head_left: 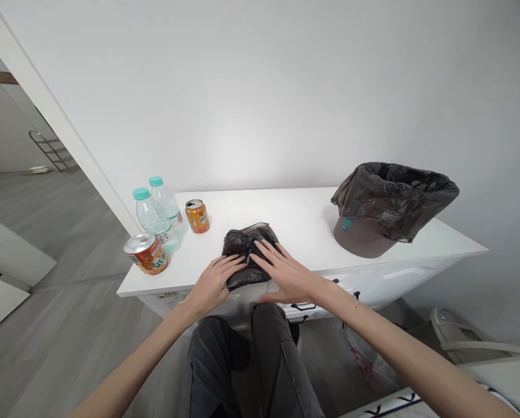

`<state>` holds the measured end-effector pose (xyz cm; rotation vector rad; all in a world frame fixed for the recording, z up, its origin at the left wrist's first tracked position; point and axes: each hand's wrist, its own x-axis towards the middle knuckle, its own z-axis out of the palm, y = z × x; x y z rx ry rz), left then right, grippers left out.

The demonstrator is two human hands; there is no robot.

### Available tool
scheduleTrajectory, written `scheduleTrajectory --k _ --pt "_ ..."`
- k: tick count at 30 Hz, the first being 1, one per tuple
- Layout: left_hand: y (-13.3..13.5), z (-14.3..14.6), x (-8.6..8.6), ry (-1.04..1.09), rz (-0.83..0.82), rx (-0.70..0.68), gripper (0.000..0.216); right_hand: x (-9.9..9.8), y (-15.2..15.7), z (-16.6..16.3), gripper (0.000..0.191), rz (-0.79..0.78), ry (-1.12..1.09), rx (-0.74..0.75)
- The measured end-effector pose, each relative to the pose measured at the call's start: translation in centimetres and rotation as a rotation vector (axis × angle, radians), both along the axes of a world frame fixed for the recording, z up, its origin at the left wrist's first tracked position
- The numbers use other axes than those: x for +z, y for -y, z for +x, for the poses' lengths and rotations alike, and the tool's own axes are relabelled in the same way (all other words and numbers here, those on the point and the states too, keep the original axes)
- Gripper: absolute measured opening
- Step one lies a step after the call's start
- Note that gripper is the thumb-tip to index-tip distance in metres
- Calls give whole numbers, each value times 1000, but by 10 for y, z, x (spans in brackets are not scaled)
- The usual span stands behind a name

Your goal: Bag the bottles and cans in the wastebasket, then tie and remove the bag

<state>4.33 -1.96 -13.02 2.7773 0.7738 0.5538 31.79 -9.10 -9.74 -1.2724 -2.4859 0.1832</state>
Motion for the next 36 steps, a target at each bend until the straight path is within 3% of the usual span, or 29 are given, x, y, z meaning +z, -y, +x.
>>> scheduleTrajectory --k 2,4,6,8,11,14,16,20,22,26,31,36 --pt "0 0 1 88 -73 51 57 -1 9 6 90 64 -25 61" --pt "3 2 9 139 -174 134 38 -1 10 9 67 61 -91 50" --pt "6 8 21 142 -279 244 36 -1 4 9 43 -30 -185 -59" --pt "8 17 34 172 -292 350 39 -1 -11 9 37 -144 -271 -244" --pt "9 34 50 288 -3 385 47 0 -39 12 43 -265 -341 -467" --pt "4 53 54 209 313 215 49 2 -59 13 50 -385 -307 -542" --pt "-4 65 47 47 361 87 48 3 -62 8 55 -344 -231 -591" --pt "-28 82 17 -186 302 23 48 1 -49 -19 57 83 -29 -584" --pt "-37 84 3 -229 281 11 46 -5 -39 -32 52 191 76 -511" --pt "-49 79 -14 -210 240 28 52 -30 -29 -32 55 119 141 -552" --pt "-60 68 -20 -162 129 130 55 -61 -35 -7 61 -6 123 -627" --pt "-67 62 -18 -204 11 178 59 -59 -41 3 64 -115 120 -600"
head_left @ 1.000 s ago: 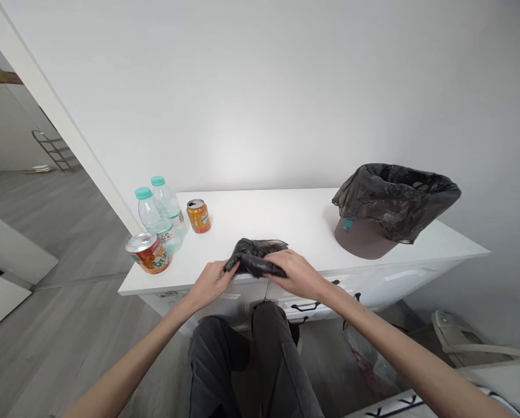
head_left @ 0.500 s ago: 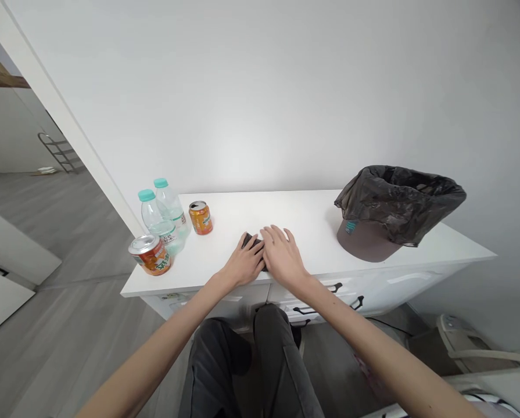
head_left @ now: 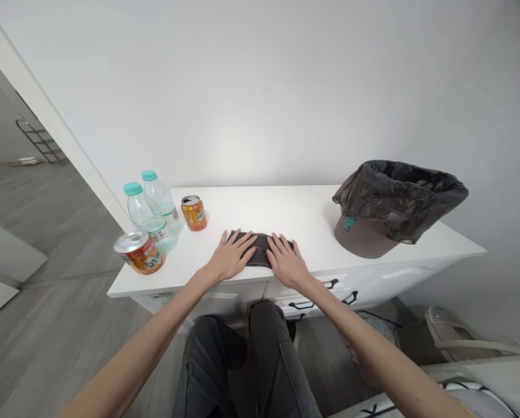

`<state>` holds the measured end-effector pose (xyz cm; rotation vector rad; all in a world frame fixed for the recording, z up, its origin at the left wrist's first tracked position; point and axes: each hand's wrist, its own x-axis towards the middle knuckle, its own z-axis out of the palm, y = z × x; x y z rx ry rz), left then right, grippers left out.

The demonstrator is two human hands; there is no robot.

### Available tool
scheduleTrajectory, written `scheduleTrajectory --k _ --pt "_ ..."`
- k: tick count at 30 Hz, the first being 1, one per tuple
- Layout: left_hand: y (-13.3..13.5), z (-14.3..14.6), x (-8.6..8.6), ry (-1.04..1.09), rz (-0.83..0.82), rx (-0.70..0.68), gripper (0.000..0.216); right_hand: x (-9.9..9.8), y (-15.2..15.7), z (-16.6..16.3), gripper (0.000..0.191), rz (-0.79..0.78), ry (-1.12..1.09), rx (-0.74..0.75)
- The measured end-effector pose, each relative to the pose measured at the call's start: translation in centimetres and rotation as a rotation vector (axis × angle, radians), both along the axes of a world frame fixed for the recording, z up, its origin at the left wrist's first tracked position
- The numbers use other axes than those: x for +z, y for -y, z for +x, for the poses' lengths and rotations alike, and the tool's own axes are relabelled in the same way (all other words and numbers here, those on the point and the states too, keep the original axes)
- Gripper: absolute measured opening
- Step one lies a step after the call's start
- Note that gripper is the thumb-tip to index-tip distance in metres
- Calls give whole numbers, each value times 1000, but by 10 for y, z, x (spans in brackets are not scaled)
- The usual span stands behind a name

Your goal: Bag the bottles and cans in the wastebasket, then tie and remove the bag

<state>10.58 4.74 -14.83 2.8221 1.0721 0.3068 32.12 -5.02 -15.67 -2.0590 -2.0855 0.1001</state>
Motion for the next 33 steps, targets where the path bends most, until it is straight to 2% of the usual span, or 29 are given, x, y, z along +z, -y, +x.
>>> scheduleTrajectory --k 3,6,10,12,15,19,21,23,25,29,31,33 --pt "-1 -8 2 32 -36 -25 60 3 5 -10 64 8 -19 -59" --pt "0 -18 7 143 -91 11 63 -1 19 -42 68 125 -21 -143" --pt "4 -25 16 279 -183 142 71 -4 31 -92 69 205 -38 -85" --pt "6 -25 18 315 -210 176 73 -1 25 -98 69 178 -42 -82" --pt "6 -24 17 366 -236 217 73 5 4 -68 71 103 -30 -85" --pt "5 -26 12 404 -232 244 71 8 -28 13 71 -13 4 -117" --pt "3 -27 9 415 -213 241 69 4 -38 49 70 -30 33 -140" --pt "2 -27 6 423 -199 240 67 -4 -42 70 69 -4 40 -169" --pt "1 -25 4 428 -200 246 67 -16 -41 70 70 61 25 -222" --pt "1 -24 6 435 -209 258 67 -34 -34 27 77 132 -51 -300" --pt "3 -24 8 435 -207 257 65 -32 -35 6 80 108 -80 -305" --pt "4 -24 9 432 -203 257 63 -23 -41 0 83 66 -94 -320"
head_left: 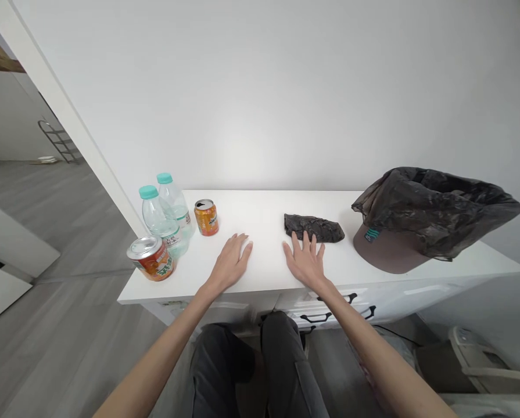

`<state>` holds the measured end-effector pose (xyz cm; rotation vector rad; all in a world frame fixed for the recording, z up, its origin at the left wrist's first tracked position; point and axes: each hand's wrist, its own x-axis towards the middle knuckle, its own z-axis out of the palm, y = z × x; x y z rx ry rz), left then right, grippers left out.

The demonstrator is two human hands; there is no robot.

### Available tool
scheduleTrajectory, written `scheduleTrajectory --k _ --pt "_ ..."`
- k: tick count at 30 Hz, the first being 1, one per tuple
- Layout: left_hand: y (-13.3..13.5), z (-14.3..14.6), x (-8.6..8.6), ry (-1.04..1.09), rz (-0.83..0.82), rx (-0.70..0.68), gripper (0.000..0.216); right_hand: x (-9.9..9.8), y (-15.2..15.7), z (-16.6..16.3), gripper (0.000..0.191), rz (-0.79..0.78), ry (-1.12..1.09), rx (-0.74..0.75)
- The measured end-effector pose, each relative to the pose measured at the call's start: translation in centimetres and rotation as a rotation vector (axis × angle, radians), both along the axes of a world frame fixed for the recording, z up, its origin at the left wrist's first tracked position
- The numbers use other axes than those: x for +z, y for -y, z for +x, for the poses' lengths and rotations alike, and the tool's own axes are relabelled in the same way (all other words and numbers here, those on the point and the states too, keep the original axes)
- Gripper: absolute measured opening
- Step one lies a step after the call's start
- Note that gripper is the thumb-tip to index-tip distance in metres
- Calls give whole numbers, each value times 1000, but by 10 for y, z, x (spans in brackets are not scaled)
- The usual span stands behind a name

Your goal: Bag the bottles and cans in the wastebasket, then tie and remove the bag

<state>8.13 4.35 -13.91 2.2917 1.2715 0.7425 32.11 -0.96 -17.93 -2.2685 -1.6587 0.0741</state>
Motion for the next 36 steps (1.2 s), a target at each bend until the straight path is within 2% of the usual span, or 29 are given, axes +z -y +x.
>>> scheduleTrajectory --k 4,7,13,17,21,27,36 --pt "0 -1 -2 -4 34 12 60 19 -21 26 80 -68 5 -50" --pt "-1 -1 -4 7 71 10 56 22 -38 60 77 -87 15 -89" --pt "-2 1 -5 20 74 12 51 6 -66 124 74 -47 -21 -171" --pt "-3 2 -7 16 80 5 49 -12 -78 146 75 35 -30 -239" --pt "-4 3 -8 8 102 4 48 -21 -77 148 76 102 -4 -243" --pt "0 3 -6 -57 161 -1 49 -19 -57 133 78 32 -2 -162" --pt "10 4 -16 -366 257 -15 60 -12 -12 100 80 -64 23 -77"
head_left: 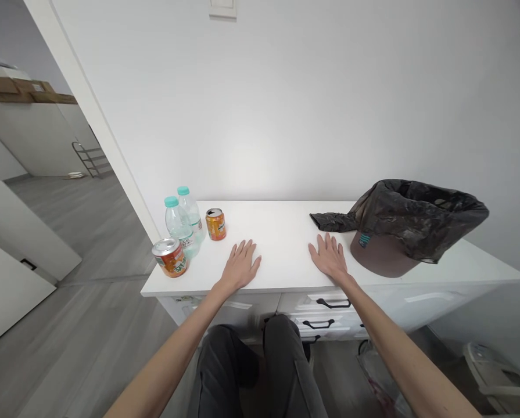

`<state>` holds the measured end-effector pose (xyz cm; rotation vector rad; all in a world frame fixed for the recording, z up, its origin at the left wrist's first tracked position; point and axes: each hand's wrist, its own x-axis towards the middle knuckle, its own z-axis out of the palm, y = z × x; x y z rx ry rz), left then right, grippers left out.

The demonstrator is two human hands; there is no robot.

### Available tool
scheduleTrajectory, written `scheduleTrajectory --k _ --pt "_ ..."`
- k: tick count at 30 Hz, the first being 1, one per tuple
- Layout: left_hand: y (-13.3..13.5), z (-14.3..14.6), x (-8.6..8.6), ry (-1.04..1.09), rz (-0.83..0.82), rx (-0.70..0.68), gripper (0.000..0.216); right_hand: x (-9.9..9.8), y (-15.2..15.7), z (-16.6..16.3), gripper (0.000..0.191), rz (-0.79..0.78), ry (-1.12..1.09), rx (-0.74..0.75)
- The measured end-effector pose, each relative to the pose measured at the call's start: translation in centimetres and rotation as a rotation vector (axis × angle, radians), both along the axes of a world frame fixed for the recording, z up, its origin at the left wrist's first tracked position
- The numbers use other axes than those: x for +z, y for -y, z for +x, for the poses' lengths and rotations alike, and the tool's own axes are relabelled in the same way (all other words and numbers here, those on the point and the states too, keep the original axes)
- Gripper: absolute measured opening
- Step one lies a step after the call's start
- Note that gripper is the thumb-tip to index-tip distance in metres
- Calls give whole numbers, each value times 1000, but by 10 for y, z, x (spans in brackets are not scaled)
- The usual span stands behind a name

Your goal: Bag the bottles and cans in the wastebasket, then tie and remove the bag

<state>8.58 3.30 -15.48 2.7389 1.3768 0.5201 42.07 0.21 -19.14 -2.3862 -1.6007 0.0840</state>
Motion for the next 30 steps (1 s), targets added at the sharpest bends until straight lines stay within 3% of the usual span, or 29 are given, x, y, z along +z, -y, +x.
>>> scheduleTrajectory --k 10,24,27,30 --pt "18 2 -10 -40 27 58 64 11 41 -22 76 -76 11 88" --pt "23 3 -8 -111 42 86 66 17 49 -29 73 -106 -4 93" --pt "22 3 -8 -116 57 90 65 34 59 -31 71 -67 9 135" --pt "19 3 -7 -110 82 93 64 77 76 -13 64 164 120 332"
